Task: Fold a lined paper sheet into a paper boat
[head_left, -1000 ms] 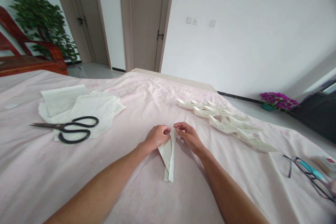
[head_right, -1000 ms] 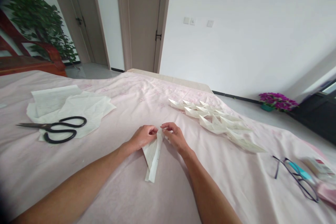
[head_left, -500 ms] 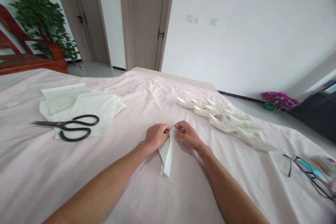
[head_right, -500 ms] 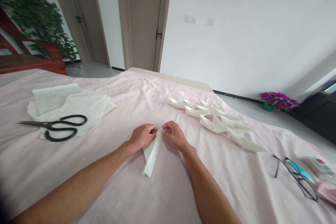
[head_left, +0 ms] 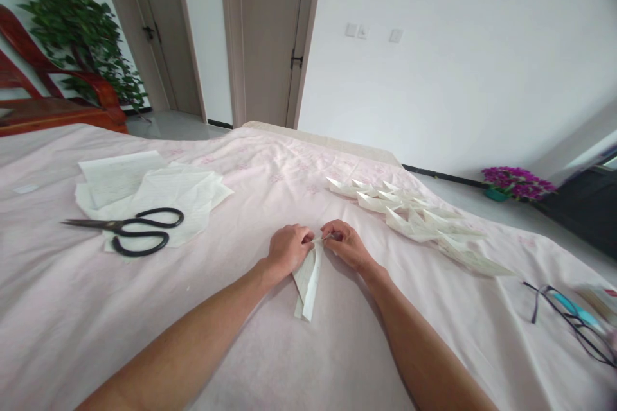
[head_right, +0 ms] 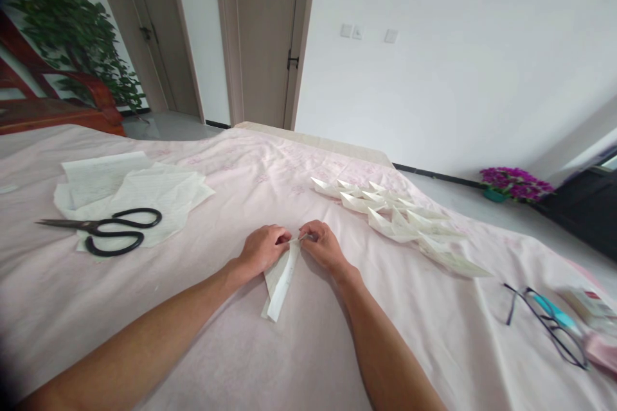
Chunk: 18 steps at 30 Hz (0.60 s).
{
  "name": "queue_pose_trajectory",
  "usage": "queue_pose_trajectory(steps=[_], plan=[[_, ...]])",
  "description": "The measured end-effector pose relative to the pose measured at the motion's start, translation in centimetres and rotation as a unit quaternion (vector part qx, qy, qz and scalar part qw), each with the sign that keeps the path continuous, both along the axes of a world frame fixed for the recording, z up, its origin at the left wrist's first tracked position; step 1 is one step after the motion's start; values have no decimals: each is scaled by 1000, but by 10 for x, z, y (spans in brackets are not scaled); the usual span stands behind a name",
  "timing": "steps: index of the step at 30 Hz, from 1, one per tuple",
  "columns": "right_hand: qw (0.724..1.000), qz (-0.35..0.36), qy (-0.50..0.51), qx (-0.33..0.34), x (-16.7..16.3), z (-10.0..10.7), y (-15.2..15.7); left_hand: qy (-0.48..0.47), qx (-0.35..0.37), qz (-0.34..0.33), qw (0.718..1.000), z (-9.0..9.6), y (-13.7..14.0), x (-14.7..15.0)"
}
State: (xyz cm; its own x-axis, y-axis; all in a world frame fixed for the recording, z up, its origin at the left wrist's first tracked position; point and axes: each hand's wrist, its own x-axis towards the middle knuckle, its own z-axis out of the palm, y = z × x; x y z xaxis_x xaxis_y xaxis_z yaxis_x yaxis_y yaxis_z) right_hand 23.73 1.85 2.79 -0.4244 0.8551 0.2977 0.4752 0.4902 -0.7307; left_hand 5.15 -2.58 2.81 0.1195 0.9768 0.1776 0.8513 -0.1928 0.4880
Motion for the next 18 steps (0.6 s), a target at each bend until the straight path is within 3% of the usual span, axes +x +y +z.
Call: queue_pose_trajectory(steps=[7, 18], plan=[[999, -3, 51, -20, 7, 2, 0, -2, 10, 3, 1000, 2, -3, 1], [996, 27, -69, 42, 20, 15, -5, 2, 27, -12, 1000, -2, -3, 1]])
